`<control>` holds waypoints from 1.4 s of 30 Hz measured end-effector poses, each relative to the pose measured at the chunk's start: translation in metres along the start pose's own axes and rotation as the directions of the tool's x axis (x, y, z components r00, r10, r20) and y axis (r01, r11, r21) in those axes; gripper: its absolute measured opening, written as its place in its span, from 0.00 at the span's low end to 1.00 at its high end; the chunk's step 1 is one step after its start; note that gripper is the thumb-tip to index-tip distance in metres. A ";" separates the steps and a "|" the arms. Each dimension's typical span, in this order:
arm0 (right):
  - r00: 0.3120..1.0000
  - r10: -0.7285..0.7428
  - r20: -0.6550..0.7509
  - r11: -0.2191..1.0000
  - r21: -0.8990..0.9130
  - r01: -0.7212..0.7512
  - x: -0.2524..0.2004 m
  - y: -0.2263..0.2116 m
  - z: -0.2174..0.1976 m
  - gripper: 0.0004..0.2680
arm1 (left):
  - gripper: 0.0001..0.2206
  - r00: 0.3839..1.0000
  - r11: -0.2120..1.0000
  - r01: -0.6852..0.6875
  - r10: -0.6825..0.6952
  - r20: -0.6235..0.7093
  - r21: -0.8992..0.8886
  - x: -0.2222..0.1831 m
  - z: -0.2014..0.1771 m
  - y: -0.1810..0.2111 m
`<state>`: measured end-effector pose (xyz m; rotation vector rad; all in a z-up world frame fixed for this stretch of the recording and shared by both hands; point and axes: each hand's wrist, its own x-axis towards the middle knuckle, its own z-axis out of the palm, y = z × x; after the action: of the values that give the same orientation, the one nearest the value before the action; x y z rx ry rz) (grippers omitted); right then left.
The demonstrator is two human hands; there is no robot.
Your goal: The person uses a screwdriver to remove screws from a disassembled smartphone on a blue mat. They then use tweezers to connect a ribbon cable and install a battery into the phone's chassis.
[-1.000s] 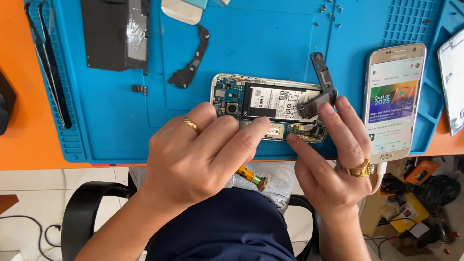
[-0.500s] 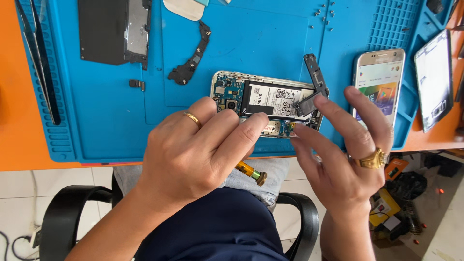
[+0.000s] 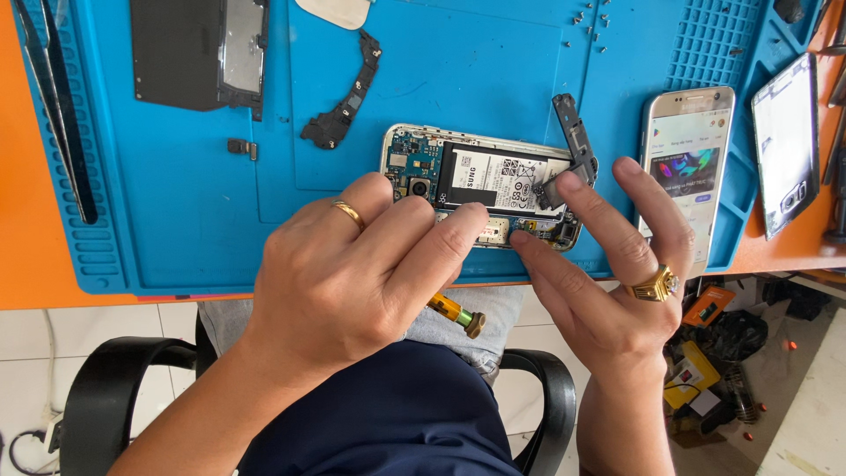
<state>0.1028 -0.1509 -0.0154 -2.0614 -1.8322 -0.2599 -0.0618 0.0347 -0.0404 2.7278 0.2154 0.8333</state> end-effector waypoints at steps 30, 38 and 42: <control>0.937 -0.308 0.162 0.854 -0.388 0.348 0.003 0.004 -0.019 0.05 | 0.08 0.999 1.000 -0.013 0.013 0.036 -0.009 0.001 0.001 0.002; 0.922 -0.329 0.202 0.832 -0.400 0.384 -0.001 0.011 -0.023 0.07 | 0.08 1.000 1.000 -0.011 0.012 0.017 -0.016 0.008 0.001 0.002; 0.919 -0.340 0.200 0.841 -0.373 0.392 0.000 0.015 -0.022 0.07 | 0.07 0.998 1.000 0.018 -0.016 0.068 -0.026 -0.002 0.005 0.003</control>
<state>0.1195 -0.1607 0.0028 -1.9905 -2.4229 -0.6807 -0.0610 0.0308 -0.0444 2.7203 0.2120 0.7329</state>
